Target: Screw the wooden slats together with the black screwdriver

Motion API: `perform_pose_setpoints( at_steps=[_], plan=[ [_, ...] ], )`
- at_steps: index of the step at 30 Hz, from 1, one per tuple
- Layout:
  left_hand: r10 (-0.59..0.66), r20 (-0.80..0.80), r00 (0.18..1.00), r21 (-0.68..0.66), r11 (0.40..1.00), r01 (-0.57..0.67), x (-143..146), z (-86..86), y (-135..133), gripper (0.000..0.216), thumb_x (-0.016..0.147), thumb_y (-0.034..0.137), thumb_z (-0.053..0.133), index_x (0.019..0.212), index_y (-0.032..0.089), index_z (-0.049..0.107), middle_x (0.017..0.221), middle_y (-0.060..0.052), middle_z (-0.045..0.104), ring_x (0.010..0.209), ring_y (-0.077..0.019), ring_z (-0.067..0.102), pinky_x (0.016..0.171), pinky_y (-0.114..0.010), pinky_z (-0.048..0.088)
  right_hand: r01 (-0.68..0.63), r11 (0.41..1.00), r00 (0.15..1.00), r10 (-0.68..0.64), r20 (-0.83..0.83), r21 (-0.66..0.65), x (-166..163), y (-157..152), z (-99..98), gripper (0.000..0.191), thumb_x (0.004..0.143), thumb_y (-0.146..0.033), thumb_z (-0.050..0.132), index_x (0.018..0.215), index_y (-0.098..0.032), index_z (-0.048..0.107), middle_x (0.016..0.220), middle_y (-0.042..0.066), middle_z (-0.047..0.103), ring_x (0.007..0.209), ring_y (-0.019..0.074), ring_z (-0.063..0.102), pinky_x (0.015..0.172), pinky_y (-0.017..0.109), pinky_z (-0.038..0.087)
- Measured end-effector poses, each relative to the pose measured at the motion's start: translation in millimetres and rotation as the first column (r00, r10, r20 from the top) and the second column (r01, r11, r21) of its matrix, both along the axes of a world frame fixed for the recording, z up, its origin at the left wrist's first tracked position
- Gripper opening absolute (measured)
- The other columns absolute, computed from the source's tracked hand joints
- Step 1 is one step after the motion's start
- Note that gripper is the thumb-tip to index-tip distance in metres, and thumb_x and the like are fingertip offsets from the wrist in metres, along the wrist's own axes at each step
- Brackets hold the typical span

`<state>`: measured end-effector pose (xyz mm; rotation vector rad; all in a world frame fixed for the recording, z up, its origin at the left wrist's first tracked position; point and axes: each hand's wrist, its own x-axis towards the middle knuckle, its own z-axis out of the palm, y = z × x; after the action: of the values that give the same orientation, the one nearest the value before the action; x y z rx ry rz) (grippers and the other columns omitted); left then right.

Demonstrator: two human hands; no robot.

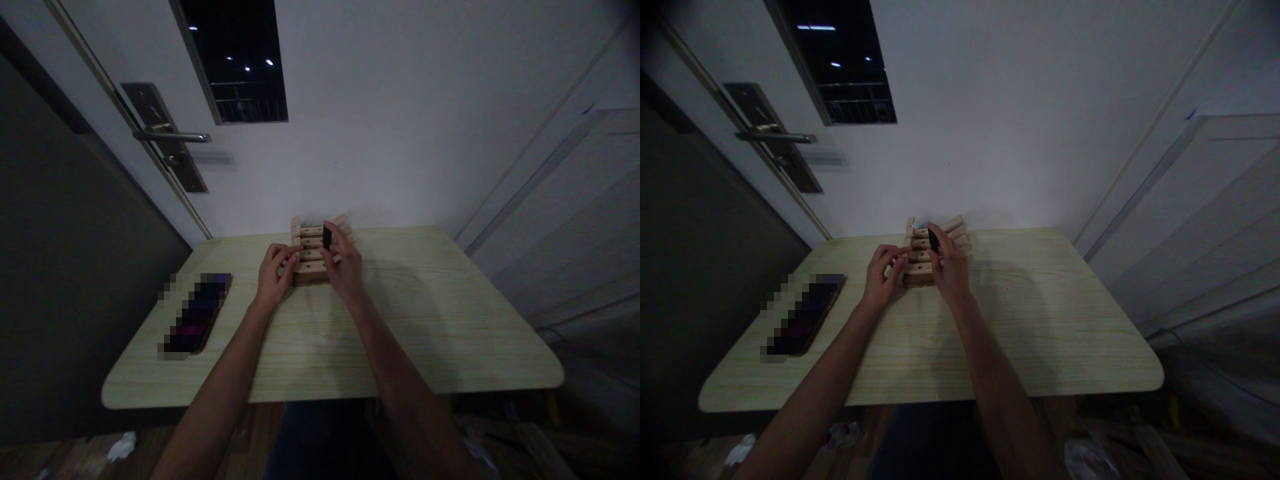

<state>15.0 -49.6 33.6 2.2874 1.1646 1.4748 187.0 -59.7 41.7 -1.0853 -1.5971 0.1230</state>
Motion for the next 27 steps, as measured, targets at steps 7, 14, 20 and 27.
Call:
perform_pose_setpoints(
  at_steps=[7,14,20,27],
  plan=[
    [-0.027,-0.045,0.999,0.015,0.999,0.028,-0.7,-2.1,0.2,0.030,0.093,0.034,0.044,0.114,0.022,0.061,0.097,-0.005,0.055,0.088,-0.0156,0.053,0.077,-0.029,0.047,0.025,1.000,1.000,-0.026,0.004,0.008,0.0,0.9,0.6,0.046,0.091,-0.035,0.047,0.135,-0.028,0.041,0.123,0.004,0.060,0.106,0.0207,0.060,0.087,0.035,0.053],
    [-0.021,-0.046,0.999,0.041,0.999,0.022,0.2,-2.9,0.6,0.028,0.093,0.033,0.044,0.110,0.021,0.062,0.096,-0.005,0.054,0.088,-0.0155,0.053,0.077,-0.029,0.048,0.005,1.000,1.000,-0.005,0.016,-0.021,-0.6,-5.2,4.7,0.045,0.095,-0.025,0.032,0.139,-0.026,0.036,0.128,0.004,0.059,0.101,0.0171,0.063,0.080,0.029,0.055],
    [0.008,-0.070,0.997,0.048,0.999,-0.005,1.0,-3.6,-0.8,0.029,0.094,0.034,0.041,0.108,0.020,0.062,0.098,-0.006,0.055,0.090,-0.0165,0.053,0.080,-0.030,0.047,0.005,1.000,1.000,-0.004,0.025,-0.023,-0.8,-2.3,1.9,0.044,0.094,-0.025,0.035,0.138,-0.029,0.038,0.125,0.001,0.061,0.096,0.0161,0.064,0.080,0.029,0.055],
    [0.015,-0.104,0.995,0.035,0.999,-0.011,1.9,-3.3,-0.9,0.031,0.095,0.034,0.038,0.109,0.019,0.060,0.101,-0.007,0.054,0.091,-0.0172,0.053,0.081,-0.032,0.047,0.005,1.000,1.000,-0.005,0.018,-0.013,-0.4,0.9,0.4,0.044,0.094,-0.033,0.041,0.138,-0.030,0.040,0.129,0.002,0.058,0.093,0.0171,0.062,0.084,0.033,0.053]
  ],
)
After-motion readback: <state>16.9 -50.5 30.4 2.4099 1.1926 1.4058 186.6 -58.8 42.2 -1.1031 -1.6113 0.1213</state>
